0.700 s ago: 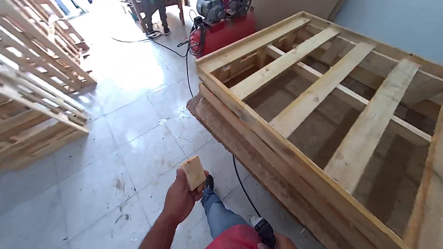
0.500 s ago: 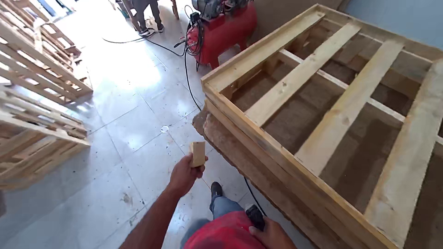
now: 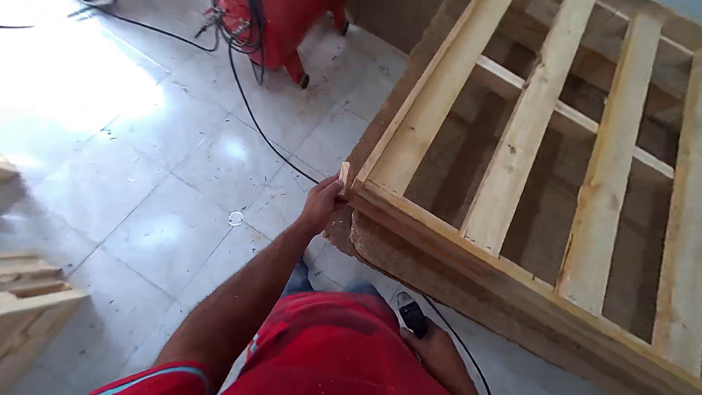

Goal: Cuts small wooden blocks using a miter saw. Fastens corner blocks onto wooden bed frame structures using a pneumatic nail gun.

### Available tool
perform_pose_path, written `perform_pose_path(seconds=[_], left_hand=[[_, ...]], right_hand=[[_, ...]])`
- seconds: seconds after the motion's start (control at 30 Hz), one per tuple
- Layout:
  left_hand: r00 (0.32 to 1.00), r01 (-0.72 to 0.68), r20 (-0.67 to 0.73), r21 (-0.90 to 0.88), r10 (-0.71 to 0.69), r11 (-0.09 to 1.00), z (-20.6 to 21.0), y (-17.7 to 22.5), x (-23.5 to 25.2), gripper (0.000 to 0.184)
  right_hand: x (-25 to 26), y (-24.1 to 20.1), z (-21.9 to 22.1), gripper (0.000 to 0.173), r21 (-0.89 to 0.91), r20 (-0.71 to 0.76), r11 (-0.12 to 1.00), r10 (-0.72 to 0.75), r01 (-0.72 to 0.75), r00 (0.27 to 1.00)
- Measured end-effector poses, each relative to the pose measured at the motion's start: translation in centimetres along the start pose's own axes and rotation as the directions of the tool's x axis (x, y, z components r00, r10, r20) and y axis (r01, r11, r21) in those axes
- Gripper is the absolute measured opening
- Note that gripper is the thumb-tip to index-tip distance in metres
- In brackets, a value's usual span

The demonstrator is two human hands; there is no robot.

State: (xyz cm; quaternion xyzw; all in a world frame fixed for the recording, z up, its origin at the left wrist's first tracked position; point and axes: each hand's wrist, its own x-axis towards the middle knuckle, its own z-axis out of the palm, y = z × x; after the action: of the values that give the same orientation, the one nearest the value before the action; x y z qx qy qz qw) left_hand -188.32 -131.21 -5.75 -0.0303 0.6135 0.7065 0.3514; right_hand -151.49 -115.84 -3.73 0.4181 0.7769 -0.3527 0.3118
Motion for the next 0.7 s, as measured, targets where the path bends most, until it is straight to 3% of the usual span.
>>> perform_pose_path(seconds=[0.1, 0.27, 0.33, 0.43, 0.57, 0.7], left_hand=[[0.985, 0.114, 0.128, 0.036, -0.118, 0.993, -0.4, 2.0, 0.6, 0.043], [0.916, 0.191, 0.323, 0.171, -0.238, 0.967, -1.5, 4.4, 3.3, 0.041], [0.892, 0.21, 0.367, 0.185, -0.266, 0.96, -1.8, 4.8, 4.2, 0.044], [0.888, 0.206, 0.372, 0.202, -0.27, 0.957, -2.1, 4.9, 4.5, 0.047], [0.896, 0.042, 0.399, 0.357, -0.193, 0.933, -2.9, 4.9, 5.4, 0.046], [0.799, -0.229, 0.592, 0.459, -0.103, 0.858, -3.7, 5.9, 9.0, 0.056]], right_hand=[[-2.1, -5.1, 3.3, 0.058, 0.059, -0.018, 0.995, 0.077, -0.076, 0.997], [-4.0, -10.8, 7.2, 0.052, 0.195, -0.057, 0.973, 0.135, -0.121, 0.989], [-4.3, -12.0, 7.9, 0.05, 0.276, -0.102, 0.949, 0.183, -0.149, 0.978], [-5.5, -14.7, 7.0, 0.046, 0.38, -0.056, 0.896, 0.272, -0.231, 0.961], [-5.7, -16.0, 7.2, 0.041, 0.462, -0.074, 0.85, 0.322, -0.254, 0.944], [-4.5, -14.2, 10.2, 0.046, 0.602, -0.168, 0.78, 0.331, -0.17, 0.929]])
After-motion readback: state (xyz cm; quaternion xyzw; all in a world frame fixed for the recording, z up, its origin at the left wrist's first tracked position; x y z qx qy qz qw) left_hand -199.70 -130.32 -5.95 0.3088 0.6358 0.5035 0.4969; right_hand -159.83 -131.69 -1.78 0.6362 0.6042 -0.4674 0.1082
